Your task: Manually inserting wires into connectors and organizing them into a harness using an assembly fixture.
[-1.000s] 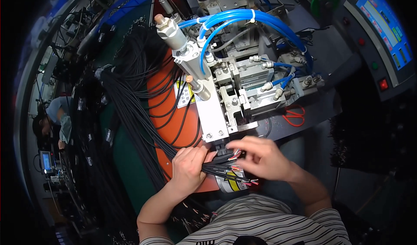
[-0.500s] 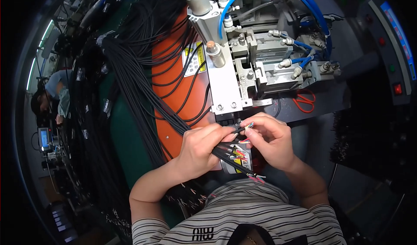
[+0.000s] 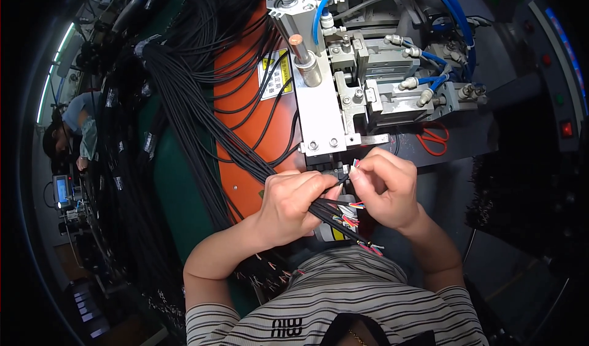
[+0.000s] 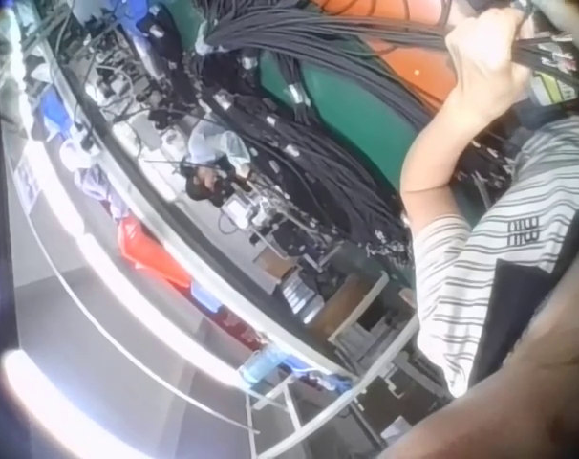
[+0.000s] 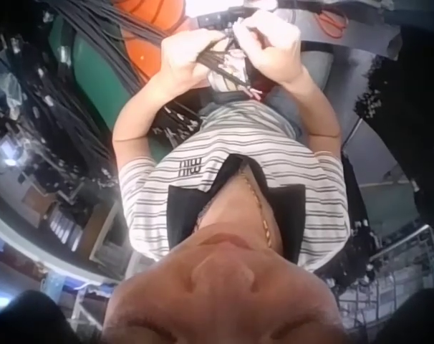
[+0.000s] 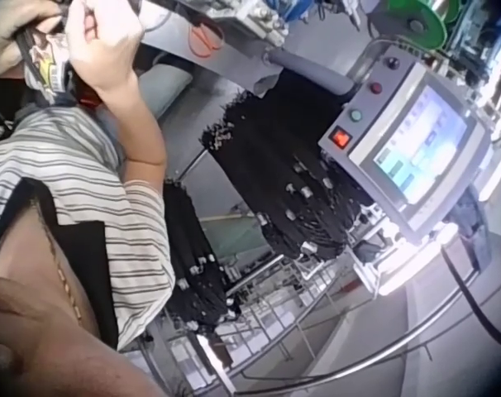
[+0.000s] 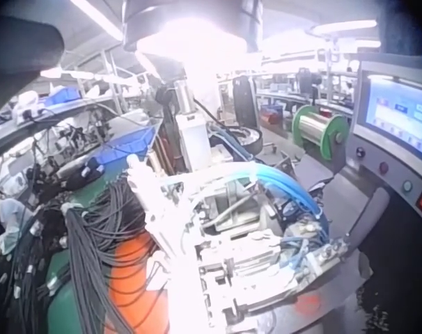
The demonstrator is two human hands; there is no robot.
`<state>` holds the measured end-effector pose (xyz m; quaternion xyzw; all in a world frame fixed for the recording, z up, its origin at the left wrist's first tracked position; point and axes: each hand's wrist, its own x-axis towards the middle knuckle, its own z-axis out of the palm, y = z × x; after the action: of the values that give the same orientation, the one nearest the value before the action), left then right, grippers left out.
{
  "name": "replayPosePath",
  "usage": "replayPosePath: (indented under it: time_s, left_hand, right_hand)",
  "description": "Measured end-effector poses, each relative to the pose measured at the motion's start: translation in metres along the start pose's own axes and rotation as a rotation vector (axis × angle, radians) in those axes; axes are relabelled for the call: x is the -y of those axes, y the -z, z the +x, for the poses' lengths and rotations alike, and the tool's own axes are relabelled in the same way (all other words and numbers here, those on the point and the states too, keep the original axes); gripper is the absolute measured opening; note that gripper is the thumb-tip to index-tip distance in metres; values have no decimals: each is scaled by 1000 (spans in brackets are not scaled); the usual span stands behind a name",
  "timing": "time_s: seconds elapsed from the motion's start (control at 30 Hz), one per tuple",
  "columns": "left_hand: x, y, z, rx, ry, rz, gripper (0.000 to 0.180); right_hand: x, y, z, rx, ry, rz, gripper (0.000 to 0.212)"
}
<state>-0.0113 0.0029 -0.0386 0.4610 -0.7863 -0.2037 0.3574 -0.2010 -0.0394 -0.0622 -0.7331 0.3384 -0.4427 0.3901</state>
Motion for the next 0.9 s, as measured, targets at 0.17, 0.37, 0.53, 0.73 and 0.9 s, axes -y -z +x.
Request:
replayPosePath:
  time_s: [0.17, 0.37, 0.53, 0.73, 0.9]
  left_hand:
    - [1, 1, 0, 18, -69, -28, 13]
    - [3, 0, -2, -2, -6, -18, 14]
    - [0, 0, 3, 51, -69, 28, 29]
    - [-10, 0, 2, 76, -100, 227, 17]
    - [-5, 0, 2, 76, -16, 50, 14]
  right_hand:
    - [-5, -1, 8, -48, 397, -251, 5]
    - [3, 1, -6, 54, -472, 645, 11]
    - [-3, 6, -10, 184, -608, 831, 10]
    - [5, -15, -15, -99, -66, 124, 19]
    - [5, -20, -15, -75, 316, -252, 39]
